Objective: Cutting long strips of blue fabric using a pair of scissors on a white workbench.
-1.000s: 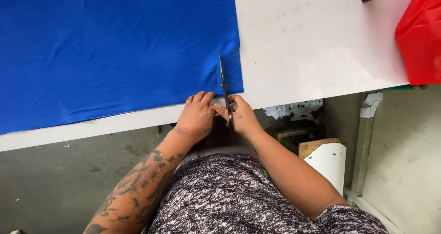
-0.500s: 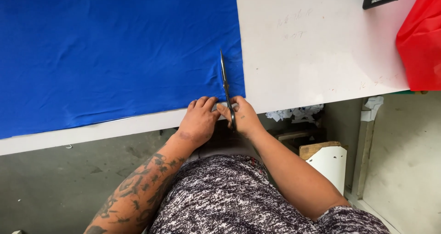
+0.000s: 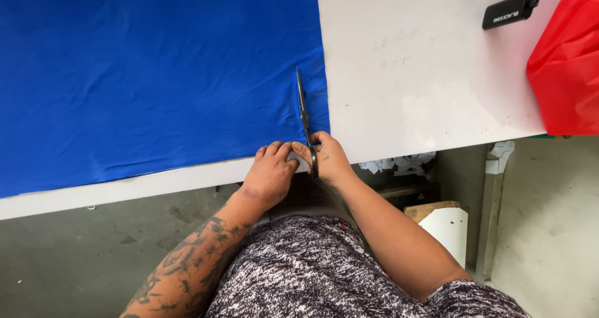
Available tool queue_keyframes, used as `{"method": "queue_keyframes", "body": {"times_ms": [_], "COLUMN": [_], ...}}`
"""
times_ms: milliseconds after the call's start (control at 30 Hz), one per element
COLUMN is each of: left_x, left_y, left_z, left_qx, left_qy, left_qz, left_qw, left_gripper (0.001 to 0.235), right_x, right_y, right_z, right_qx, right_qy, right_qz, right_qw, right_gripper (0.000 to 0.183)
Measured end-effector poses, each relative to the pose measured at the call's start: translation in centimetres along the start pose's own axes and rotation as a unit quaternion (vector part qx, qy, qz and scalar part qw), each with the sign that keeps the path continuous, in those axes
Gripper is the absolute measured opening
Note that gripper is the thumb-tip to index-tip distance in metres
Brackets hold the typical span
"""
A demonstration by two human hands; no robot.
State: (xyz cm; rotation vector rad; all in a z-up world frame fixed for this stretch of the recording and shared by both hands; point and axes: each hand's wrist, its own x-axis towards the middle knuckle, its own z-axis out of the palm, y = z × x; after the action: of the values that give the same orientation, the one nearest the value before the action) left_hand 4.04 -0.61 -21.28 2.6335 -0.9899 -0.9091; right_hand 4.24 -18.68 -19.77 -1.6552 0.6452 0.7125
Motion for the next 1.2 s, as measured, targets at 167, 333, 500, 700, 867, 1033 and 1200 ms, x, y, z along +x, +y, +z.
{"method": "queue_keyframes", "body": {"times_ms": [167,333,500,700,867,1033,1200], "left_x": [0.0,0.1,0.1,0.2,0.2,0.4,0.4], "left_y": [0.1,0.1,0.1,0.1,-0.1,-0.1,-0.5], "left_z": [0.2,0.0,-0.3,-0.7,-1.0,-1.5,-1.2], "left_qx": [-0.001,-0.003,-0.005,-0.005,-0.002,-0.005,-0.003], "left_qy": [-0.003,-0.007,-0.012,-0.015,-0.023,-0.030,-0.030], "left_qz": [-0.003,-0.006,-0.005,-0.003,0.001,0.005,0.011], "left_qw": [1.000,1.000,1.000,1.000,1.000,1.000,0.999], "left_gripper": [0.031,0.031,0.030,0.029,0.029,0.028,0.028], "right_x": [1.5,2.1,2.8,2.9,4.7,5.4,5.1], "right_y": [-0.9,-2.5,-1.4,-2.0,-4.1,-4.7,-4.6], "right_z": [-0.1,-0.2,0.1,-0.3,-0.5,-0.3,-0.5], "right_qx": [-0.004,0.016,0.025,0.024,0.041,0.031,0.025], "right_qy": [0.011,0.014,0.027,0.026,0.033,0.035,0.039], "right_qz": [0.005,0.004,-0.005,0.003,-0.011,-0.015,-0.032], "right_qw": [1.000,1.000,0.999,0.999,0.999,0.999,0.998], "right_gripper": [0.061,0.071,0.063,0.066,0.071,0.075,0.063]}}
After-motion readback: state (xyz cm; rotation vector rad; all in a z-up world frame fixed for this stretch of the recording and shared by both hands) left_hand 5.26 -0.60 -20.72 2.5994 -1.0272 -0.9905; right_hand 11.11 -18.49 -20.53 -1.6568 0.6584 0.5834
